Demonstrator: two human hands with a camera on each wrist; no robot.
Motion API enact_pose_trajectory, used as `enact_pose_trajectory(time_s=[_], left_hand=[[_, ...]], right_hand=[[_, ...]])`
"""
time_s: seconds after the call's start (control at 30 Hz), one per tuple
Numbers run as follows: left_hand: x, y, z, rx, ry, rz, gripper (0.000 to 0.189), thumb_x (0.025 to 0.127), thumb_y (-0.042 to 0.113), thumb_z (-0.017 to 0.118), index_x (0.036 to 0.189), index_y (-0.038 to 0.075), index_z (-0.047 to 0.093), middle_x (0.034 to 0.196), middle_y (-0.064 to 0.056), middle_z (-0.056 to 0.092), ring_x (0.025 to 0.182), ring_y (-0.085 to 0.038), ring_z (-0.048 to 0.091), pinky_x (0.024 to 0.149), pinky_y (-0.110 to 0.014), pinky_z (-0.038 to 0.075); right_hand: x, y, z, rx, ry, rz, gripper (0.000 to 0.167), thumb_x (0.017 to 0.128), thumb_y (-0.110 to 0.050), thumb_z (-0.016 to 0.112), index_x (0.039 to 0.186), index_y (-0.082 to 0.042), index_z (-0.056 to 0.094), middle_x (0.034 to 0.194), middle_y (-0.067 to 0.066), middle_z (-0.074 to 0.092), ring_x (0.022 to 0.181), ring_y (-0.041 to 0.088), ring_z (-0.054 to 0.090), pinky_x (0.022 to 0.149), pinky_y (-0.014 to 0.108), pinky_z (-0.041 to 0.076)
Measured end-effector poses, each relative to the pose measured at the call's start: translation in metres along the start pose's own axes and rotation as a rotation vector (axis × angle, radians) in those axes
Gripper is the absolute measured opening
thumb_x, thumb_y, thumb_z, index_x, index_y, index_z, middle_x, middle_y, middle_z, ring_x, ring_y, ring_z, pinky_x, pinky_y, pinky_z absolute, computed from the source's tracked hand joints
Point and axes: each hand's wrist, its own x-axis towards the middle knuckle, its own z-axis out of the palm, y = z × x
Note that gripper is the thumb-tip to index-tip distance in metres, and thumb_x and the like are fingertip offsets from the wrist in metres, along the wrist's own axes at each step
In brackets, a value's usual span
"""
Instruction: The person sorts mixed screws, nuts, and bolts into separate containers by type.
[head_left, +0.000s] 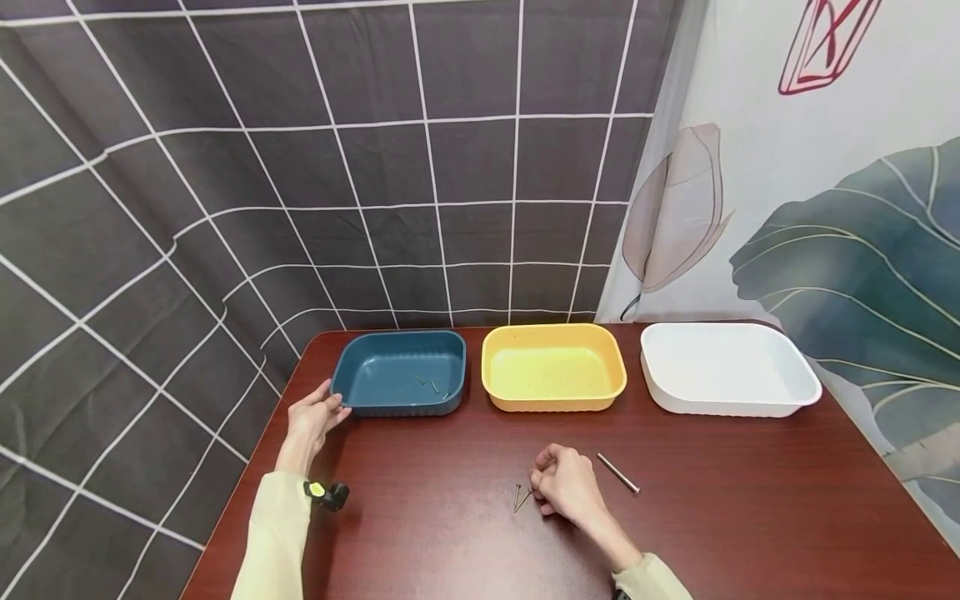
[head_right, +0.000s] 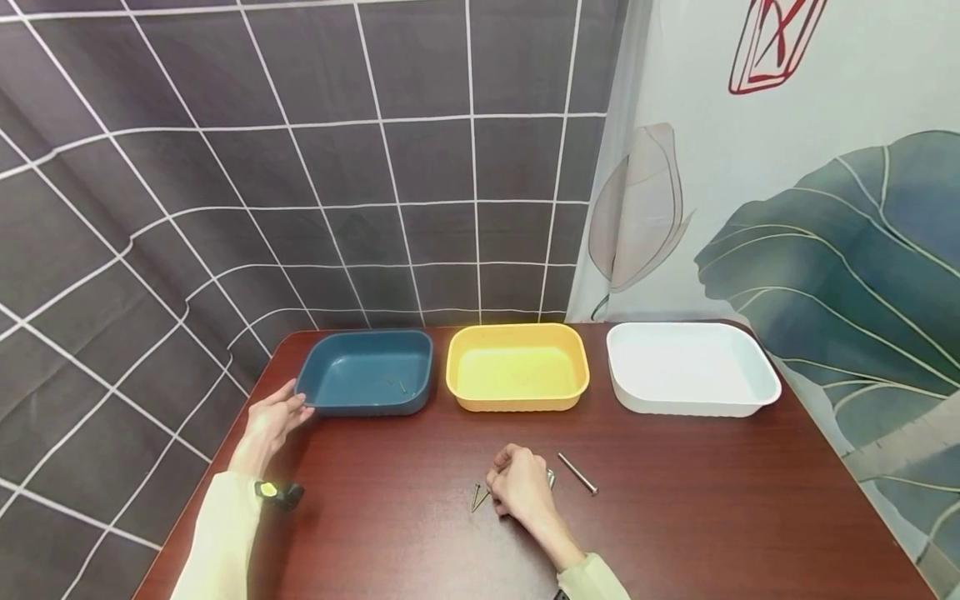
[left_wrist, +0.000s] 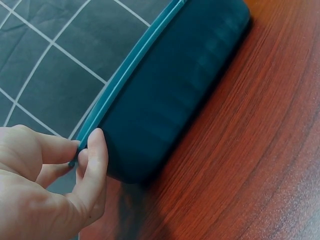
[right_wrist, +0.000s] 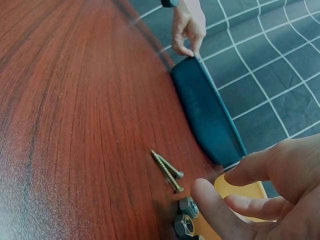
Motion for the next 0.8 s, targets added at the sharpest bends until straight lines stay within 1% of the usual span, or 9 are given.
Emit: enact_pose_trajectory(time_s=[0.03,0.23,0.27,0.43,0.53,0.6,0.67,0.73,0.8], left_hand=[[0.000,0.000,0.000,0.003,0.000,-0.003,0.058,0.098,-0.008,0.053,0.153,0.004,0.037,0.082,-0.002,0.053,0.062,-0.005,0.059,0.075,-0.022,0.062],[0.000,-0.001,0.000,0.007,-0.001,-0.008,0.059,0.099,-0.007,0.053,0.153,0.006,0.036,0.082,-0.001,0.053,0.062,-0.005,0.059,0.076,-0.022,0.062],[0.000,-0.001,0.000,0.005,-0.001,-0.007,0.059,0.099,-0.008,0.053,0.153,0.005,0.036,0.082,-0.001,0.054,0.062,-0.005,0.059,0.076,-0.022,0.062],[0.001,0.000,0.000,-0.010,0.000,0.004,0.058,0.098,-0.009,0.052,0.153,0.004,0.037,0.087,-0.003,0.054,0.062,-0.005,0.058,0.075,-0.022,0.062],[0.001,0.001,0.000,-0.014,0.000,0.009,0.058,0.098,-0.009,0.052,0.153,0.003,0.037,0.086,-0.003,0.054,0.062,-0.005,0.058,0.074,-0.022,0.062],[0.001,0.001,0.000,-0.011,-0.001,0.009,0.058,0.098,-0.008,0.052,0.153,0.003,0.037,0.083,-0.002,0.054,0.062,-0.005,0.058,0.074,-0.022,0.062],[0.001,0.000,0.000,-0.006,-0.001,0.011,0.058,0.098,-0.008,0.052,0.153,0.004,0.036,0.079,-0.001,0.053,0.061,-0.004,0.058,0.073,-0.021,0.062],[0.000,0.000,0.000,0.001,-0.001,0.014,0.058,0.098,-0.008,0.052,0.153,0.003,0.036,0.076,0.000,0.053,0.060,-0.004,0.058,0.073,-0.021,0.062],[0.000,-0.001,0.000,0.003,-0.002,0.018,0.059,0.098,-0.009,0.052,0.153,0.003,0.036,0.076,0.000,0.053,0.060,-0.004,0.057,0.073,-0.020,0.062]], right_hand=[[0.000,0.000,0.001,-0.018,0.005,-0.003,0.010,0.081,0.004,0.065,0.091,0.003,0.062,0.064,0.004,0.065,0.045,0.019,0.064,0.042,0.028,0.058],[0.001,0.002,0.005,-0.100,0.037,-0.035,0.011,0.079,0.002,0.065,0.090,0.002,0.064,0.060,-0.001,0.063,0.039,0.016,0.061,0.039,0.025,0.055],[0.001,0.003,0.006,-0.105,0.043,-0.043,0.010,0.078,0.002,0.065,0.089,0.002,0.064,0.060,-0.001,0.063,0.039,0.015,0.060,0.037,0.025,0.054],[0.005,0.003,0.010,-0.160,0.074,-0.089,0.007,0.078,0.001,0.068,0.082,0.000,0.063,0.056,-0.004,0.060,0.035,0.011,0.056,0.037,0.025,0.052],[0.008,0.003,0.014,-0.253,0.117,-0.137,0.011,0.075,0.000,0.071,0.075,-0.005,0.061,0.054,-0.006,0.058,0.036,0.009,0.055,0.042,0.029,0.054],[0.009,0.003,0.017,-0.344,0.150,-0.175,0.016,0.073,-0.002,0.072,0.071,-0.008,0.058,0.056,-0.005,0.055,0.042,0.013,0.056,0.045,0.033,0.055],[0.010,0.003,0.021,-0.426,0.186,-0.210,0.020,0.071,-0.003,0.074,0.068,-0.010,0.055,0.058,-0.001,0.054,0.048,0.020,0.057,0.045,0.038,0.054],[0.010,0.003,0.024,-0.477,0.204,-0.219,0.023,0.071,-0.003,0.074,0.067,-0.010,0.053,0.061,0.004,0.054,0.054,0.028,0.059,0.043,0.043,0.052],[0.009,0.002,0.028,-0.504,0.214,-0.220,0.023,0.071,-0.001,0.075,0.068,-0.009,0.053,0.063,0.008,0.056,0.057,0.034,0.062,0.042,0.046,0.052]])
